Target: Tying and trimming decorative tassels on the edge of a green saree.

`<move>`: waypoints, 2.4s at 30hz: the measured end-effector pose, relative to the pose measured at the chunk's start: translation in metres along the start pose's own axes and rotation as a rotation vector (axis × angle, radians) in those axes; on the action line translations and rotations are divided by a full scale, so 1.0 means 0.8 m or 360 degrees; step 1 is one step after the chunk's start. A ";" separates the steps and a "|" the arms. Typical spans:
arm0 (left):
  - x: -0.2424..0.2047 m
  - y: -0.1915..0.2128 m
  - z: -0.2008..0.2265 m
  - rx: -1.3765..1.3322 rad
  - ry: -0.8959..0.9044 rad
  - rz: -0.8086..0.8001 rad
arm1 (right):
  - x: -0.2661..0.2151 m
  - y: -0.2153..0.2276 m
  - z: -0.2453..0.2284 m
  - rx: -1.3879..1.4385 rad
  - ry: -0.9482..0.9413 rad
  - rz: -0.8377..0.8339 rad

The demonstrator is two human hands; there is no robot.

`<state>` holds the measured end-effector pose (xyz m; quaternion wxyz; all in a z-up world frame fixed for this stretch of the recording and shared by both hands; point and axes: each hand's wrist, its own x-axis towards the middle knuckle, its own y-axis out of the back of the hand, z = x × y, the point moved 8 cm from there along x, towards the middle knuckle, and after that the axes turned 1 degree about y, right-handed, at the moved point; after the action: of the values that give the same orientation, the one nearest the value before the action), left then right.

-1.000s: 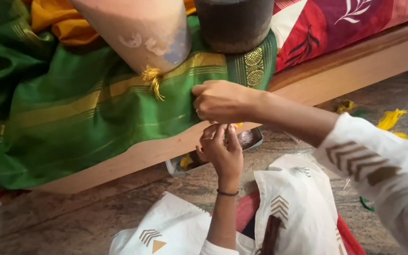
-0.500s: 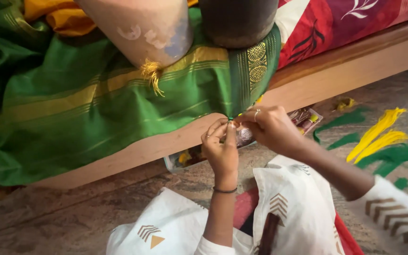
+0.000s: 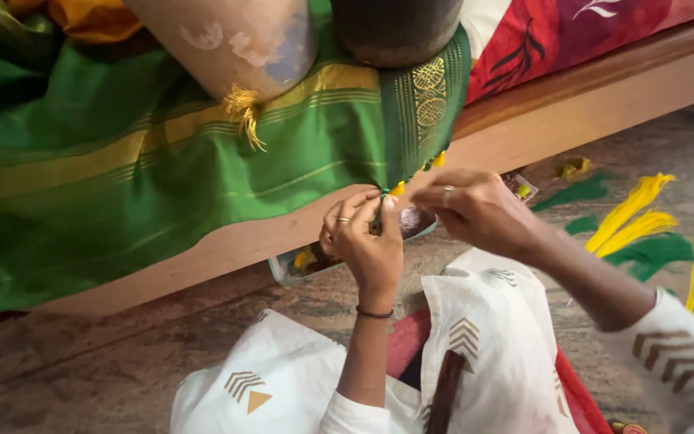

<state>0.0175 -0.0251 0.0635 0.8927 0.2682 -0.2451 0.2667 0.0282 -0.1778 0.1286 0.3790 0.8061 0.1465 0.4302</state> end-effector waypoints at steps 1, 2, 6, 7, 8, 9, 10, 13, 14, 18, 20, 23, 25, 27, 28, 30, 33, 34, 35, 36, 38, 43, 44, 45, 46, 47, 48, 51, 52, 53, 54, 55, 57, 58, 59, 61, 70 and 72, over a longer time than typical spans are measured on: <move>-0.004 -0.003 0.000 -0.0003 0.0003 -0.0005 | 0.020 0.006 -0.005 -0.0002 -0.0006 -0.0003; -0.006 -0.003 -0.002 0.0030 0.0017 0.0020 | 0.041 0.004 -0.023 -0.0050 0.0220 -0.0113; -0.011 -0.001 0.000 0.0189 -0.0028 0.0169 | 0.115 -0.043 -0.030 -0.0108 0.0581 -0.0371; -0.012 0.000 0.002 0.0194 -0.0025 0.0175 | 0.120 -0.053 -0.023 -0.0103 0.0588 -0.0373; -0.011 0.001 0.006 0.0243 -0.0070 0.0191 | 0.124 -0.080 -0.005 -0.0220 0.0487 -0.0656; -0.009 0.002 0.010 0.0291 -0.0114 0.0207 | 0.125 -0.105 0.014 -0.0337 0.0382 -0.0938; -0.010 0.002 0.008 0.0291 -0.0117 0.0205 | 0.121 -0.101 0.012 -0.0337 0.0380 -0.0935; -0.007 -0.002 0.006 0.0318 -0.0136 0.0167 | 0.098 -0.079 -0.016 -0.0351 0.0590 -0.0767; -0.005 -0.001 0.006 0.0257 -0.0078 0.0136 | 0.087 -0.047 -0.038 -0.0198 0.0634 -0.0345; -0.002 -0.011 -0.021 -0.0146 0.0170 0.0023 | 0.024 -0.025 0.003 -0.0025 -0.0078 0.0239; 0.000 -0.014 -0.025 -0.0365 0.0266 -0.0026 | 0.019 -0.035 0.004 -0.0015 -0.0136 0.0225; -0.001 -0.022 -0.024 -0.0738 0.0385 -0.0093 | 0.009 -0.060 0.033 0.0062 -0.0370 0.0172; -0.001 -0.021 -0.021 -0.0868 0.0413 -0.0116 | -0.001 -0.074 0.052 0.0153 -0.0552 0.0130; 0.000 -0.017 -0.020 -0.0843 0.0471 -0.0158 | -0.005 -0.068 0.054 0.0187 -0.0516 0.0252; -0.002 -0.017 -0.023 -0.0834 0.0473 -0.0159 | -0.009 -0.057 0.050 0.0196 -0.0518 0.0252; -0.005 -0.013 -0.024 -0.0558 0.0352 -0.0086 | -0.023 -0.042 0.058 0.0603 -0.0724 0.0198; -0.008 -0.008 -0.007 -0.0110 0.0089 0.0072 | -0.014 -0.005 0.032 0.0088 -0.0276 0.0131; -0.012 -0.011 -0.008 -0.0114 0.0093 0.0067 | 0.001 0.003 0.028 0.0085 -0.0282 0.0128; -0.015 -0.012 -0.009 0.0013 0.0082 0.0095 | 0.017 0.010 0.013 0.0013 -0.0092 0.0090; -0.017 -0.010 -0.010 0.0149 0.0066 0.0128 | 0.035 0.015 -0.004 -0.0050 0.0104 0.0054; -0.018 -0.008 -0.010 0.0172 0.0069 0.0134 | 0.076 -0.003 -0.016 -0.0020 0.0344 -0.0069; -0.018 0.001 0.003 0.0296 -0.0057 0.0223 | 0.120 -0.065 -0.014 -0.0059 0.0645 -0.0496; -0.018 0.000 0.006 0.0319 -0.0097 0.0234 | 0.118 -0.076 -0.009 -0.0196 0.0577 -0.0678; -0.019 -0.001 0.008 0.0341 -0.0137 0.0244 | 0.116 -0.086 -0.002 -0.0334 0.0506 -0.0859; -0.016 0.002 0.010 0.0337 -0.0139 0.0243 | 0.101 -0.083 -0.006 -0.0338 0.0503 -0.0858; -0.014 0.001 0.010 0.0288 -0.0110 0.0203 | 0.091 -0.065 -0.019 -0.0279 0.0589 -0.0589; -0.013 0.001 0.010 0.0239 -0.0075 0.0156 | 0.076 -0.046 -0.030 -0.0215 0.0667 -0.0323; -0.015 -0.009 -0.016 -0.0092 0.0094 0.0046 | 0.026 -0.009 -0.029 -0.0104 0.0315 0.0348; -0.013 -0.011 -0.021 -0.0089 0.0101 0.0044 | 0.017 -0.021 -0.024 -0.0099 0.0311 0.0343; -0.012 -0.020 -0.033 -0.0411 0.0249 -0.0037 | 0.010 -0.033 0.002 0.0074 -0.0020 0.0303; -0.014 -0.031 -0.044 -0.0732 0.0399 -0.0125 | -0.004 -0.050 0.028 0.0249 -0.0358 0.0256; -0.018 -0.030 -0.046 -0.0728 0.0409 -0.0133 | -0.006 -0.060 0.032 0.0254 -0.0369 0.0252; -0.024 -0.041 -0.052 -0.1200 0.0603 -0.0231 | -0.013 -0.083 0.058 0.0355 -0.0688 0.0183; -0.020 -0.038 -0.047 -0.1201 0.0587 -0.0223 | -0.013 -0.086 0.061 0.0354 -0.0672 0.0190; -0.014 -0.031 -0.039 -0.1047 0.0509 -0.0196 | -0.014 -0.089 0.069 0.0397 -0.0736 0.0213; -0.007 -0.019 -0.027 -0.0878 0.0433 -0.0161 | -0.019 -0.085 0.077 0.0456 -0.0796 0.0234; -0.014 0.005 0.032 0.0509 -0.0388 0.0084 | 0.023 -0.016 -0.025 -0.0182 0.0292 -0.0076; -0.010 0.005 0.032 0.0483 -0.0449 0.0146 | 0.024 -0.022 -0.032 -0.0262 0.0426 -0.0109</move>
<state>0.0017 -0.0406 0.0793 0.7857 0.4228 -0.3367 0.3009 0.0204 -0.1427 0.1353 0.4354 0.7022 0.1873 0.5313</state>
